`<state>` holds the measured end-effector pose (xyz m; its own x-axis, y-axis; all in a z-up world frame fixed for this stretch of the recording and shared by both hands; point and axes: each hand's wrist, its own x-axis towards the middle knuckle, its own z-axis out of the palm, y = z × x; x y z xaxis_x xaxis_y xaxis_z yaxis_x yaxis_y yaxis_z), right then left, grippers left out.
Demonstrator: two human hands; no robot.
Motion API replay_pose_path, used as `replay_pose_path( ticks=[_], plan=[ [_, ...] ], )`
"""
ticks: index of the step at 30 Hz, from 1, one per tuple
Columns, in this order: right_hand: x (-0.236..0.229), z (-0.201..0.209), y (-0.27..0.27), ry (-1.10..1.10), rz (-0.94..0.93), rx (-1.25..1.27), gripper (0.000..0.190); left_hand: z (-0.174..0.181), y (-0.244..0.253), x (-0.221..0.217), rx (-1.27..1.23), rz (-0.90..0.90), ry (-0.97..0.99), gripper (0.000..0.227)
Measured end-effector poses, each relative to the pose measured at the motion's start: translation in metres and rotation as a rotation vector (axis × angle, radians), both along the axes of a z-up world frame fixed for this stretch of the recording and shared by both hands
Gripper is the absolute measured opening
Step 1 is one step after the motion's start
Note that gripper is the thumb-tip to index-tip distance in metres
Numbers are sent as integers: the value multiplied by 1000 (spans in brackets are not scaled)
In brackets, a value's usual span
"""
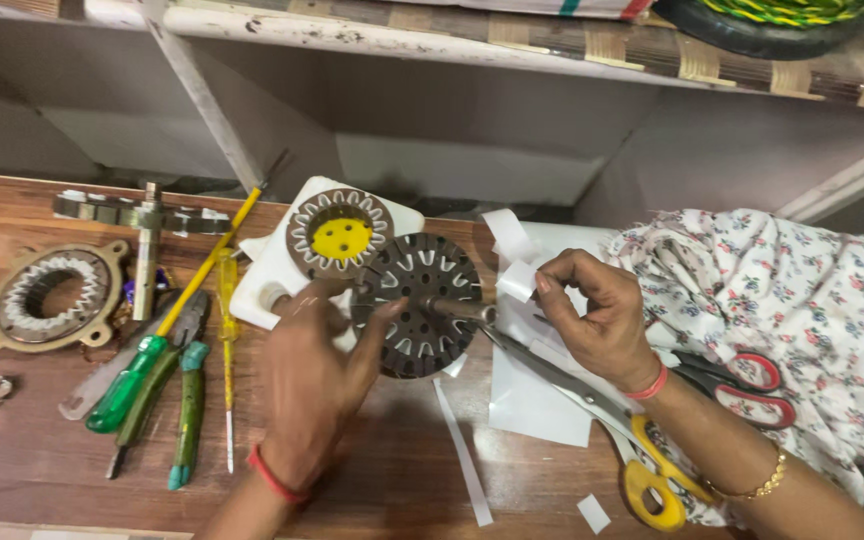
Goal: The person assembles a motor stator by inserting small white rectangular pieces into the slots of a cylindrical metal component. They use scissors to cut the white pieces to size and then carefully place them into the stator slots one by one.
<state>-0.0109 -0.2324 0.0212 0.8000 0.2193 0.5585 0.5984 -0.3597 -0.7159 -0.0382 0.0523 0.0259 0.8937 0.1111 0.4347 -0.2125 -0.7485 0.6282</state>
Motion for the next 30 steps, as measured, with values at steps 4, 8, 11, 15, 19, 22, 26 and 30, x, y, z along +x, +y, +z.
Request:
replay_pose_path(
  ticks=[4,8,11,15,19,22,26,30],
  plan=[
    [-5,-13,-8,178,-1,171,12,-19,-21,-45,-191,-442,-399,14],
    [-15,-19,-15,281,-17,211,10,-23,-78,-61,-587,-622,516,41],
    [-23,-18,-21,138,67,182,7,-25,-121,-33,-990,-658,536,38],
    [-17,-12,-35,97,23,109,5,-35,-154,-1,-1181,-662,391,24],
    [-1,-23,-52,117,101,105,3,-53,-164,18,-1294,-578,453,15],
    [1,-39,-60,248,131,106,3,-63,-158,26,-1190,-542,415,13],
    [0,-51,-60,373,121,149,4,-69,-155,26,-1080,-624,342,13],
    [8,-51,-62,489,123,303,15,-75,-152,22,-1076,-609,427,13]
  ],
)
